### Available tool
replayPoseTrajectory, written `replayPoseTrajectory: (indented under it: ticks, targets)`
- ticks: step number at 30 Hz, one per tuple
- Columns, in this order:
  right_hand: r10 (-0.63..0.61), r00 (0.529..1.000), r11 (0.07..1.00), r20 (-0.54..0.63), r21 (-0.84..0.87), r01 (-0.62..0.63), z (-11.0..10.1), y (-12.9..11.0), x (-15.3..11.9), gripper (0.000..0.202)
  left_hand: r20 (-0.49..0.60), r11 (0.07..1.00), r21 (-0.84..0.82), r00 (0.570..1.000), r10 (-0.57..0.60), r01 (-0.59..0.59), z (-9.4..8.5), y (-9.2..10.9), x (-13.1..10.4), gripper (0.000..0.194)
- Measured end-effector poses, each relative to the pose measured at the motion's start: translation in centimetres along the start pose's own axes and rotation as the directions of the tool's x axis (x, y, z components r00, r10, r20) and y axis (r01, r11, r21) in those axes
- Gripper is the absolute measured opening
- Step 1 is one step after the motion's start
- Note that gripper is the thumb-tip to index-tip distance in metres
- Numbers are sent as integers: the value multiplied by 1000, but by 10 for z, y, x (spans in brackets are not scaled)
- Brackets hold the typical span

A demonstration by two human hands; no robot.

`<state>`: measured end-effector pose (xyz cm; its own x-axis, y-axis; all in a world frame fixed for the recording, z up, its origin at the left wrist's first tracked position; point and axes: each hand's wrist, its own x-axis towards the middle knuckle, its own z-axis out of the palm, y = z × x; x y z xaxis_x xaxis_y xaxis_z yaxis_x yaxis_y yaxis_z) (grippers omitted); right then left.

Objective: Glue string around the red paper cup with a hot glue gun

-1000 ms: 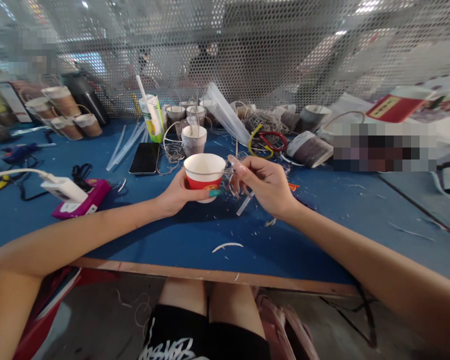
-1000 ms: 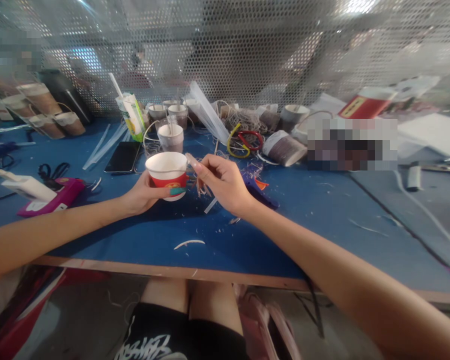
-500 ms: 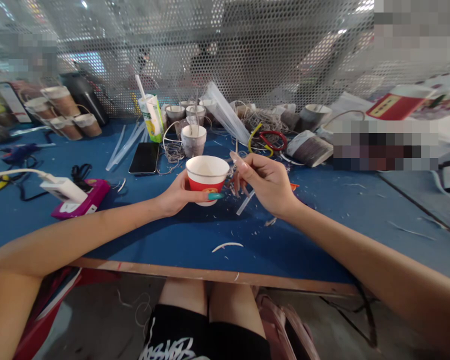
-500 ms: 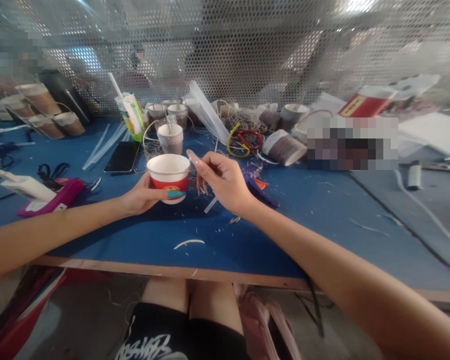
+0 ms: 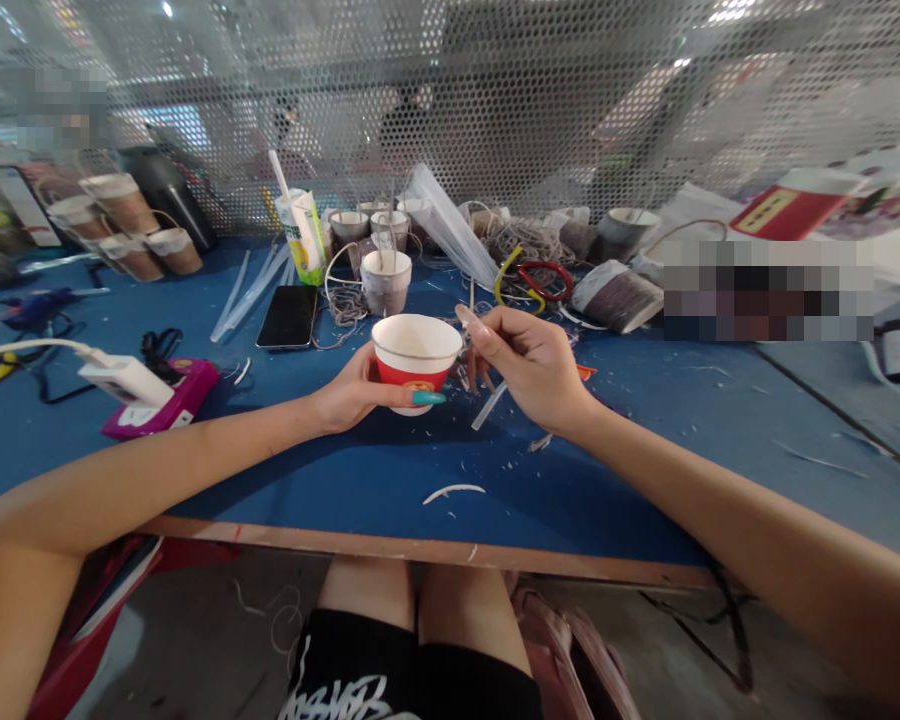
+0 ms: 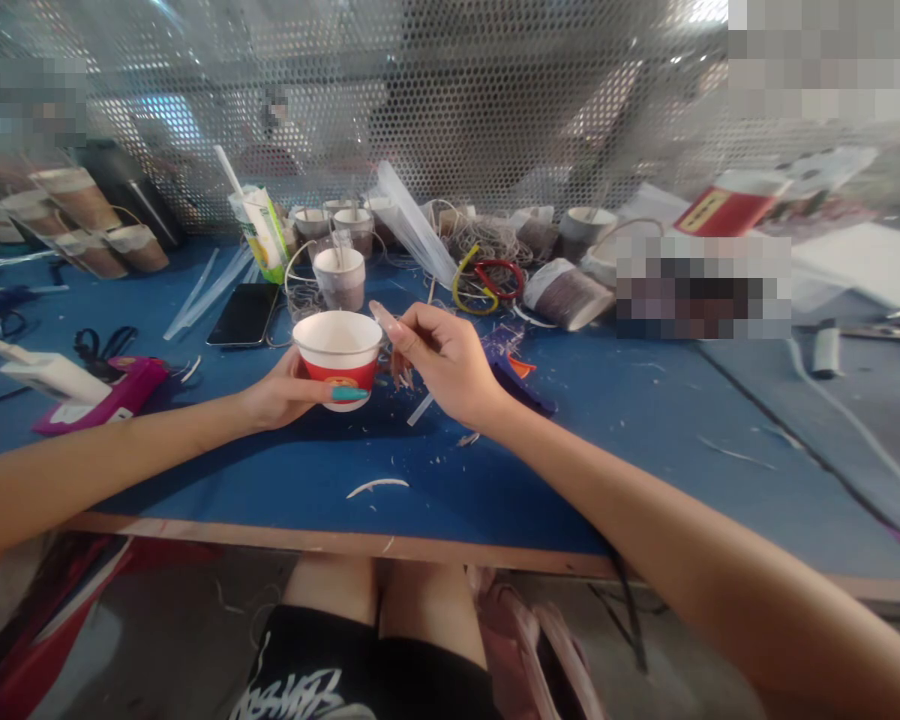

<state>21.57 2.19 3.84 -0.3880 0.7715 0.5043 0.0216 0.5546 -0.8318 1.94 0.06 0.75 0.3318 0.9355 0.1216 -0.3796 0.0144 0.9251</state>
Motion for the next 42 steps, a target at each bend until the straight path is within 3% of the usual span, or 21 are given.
replayPoseTrajectory:
  ticks: [10,13,17,20,22,24,26,28,29,31,33,35,37,40,42]
  targets:
    - [-61,998,997,-27,-45,59,-1,1,-2,51,-29,998,54,999,19,-17,0,-1,0,59]
    - [-70,995,997,-64,-43,67,-2,4,-4,49,-119,990,121,989,88,-73,-2,-5,3,64]
    - [-130,990,970,-61,-214,115,-5,7,-10,40,-293,956,227,923,249,-186,-7,-10,10,74]
    - [-300,947,809,112,-495,316,-11,-1,-12,32,-339,944,246,892,298,-222,-11,-11,14,75]
    - [-318,923,659,217,-649,380,-15,-13,-10,34,-368,929,259,863,347,-263,-13,-10,14,75]
    - [-234,955,543,181,-790,283,-22,-25,-4,36,-395,903,288,819,415,-318,-13,-10,14,78]
    - [-101,993,413,58,-906,95,-33,-35,4,36,-393,881,301,794,464,-365,-12,-9,13,82]
    - [92,995,249,-35,-967,-57,-46,-40,12,40,-376,886,258,804,460,-386,-10,-9,13,88]
    - [226,972,164,-59,-982,-98,-53,-40,15,43,-374,896,220,816,442,-385,-9,-9,13,90]
    - [496,865,51,-69,-993,-108,-65,-38,19,45,-376,925,137,845,380,-355,-8,-9,14,92]
    - [638,766,15,-83,-993,-120,-72,-34,20,46,-356,951,60,883,304,-303,-8,-7,14,89]
    - [667,732,-8,-141,-983,-182,-70,-28,18,51,-317,966,5,916,245,-257,-7,-5,13,84]
    - [646,731,-43,-218,-967,-251,-63,-23,14,58,-284,972,-38,935,211,-231,-6,-2,13,79]
    - [560,782,-107,-272,-960,-258,-51,-17,8,60,-261,978,-97,953,156,-187,-5,0,12,76]
    - [523,819,-166,-234,-971,-172,-46,-15,4,50,-256,980,-121,959,120,-155,-5,0,13,75]
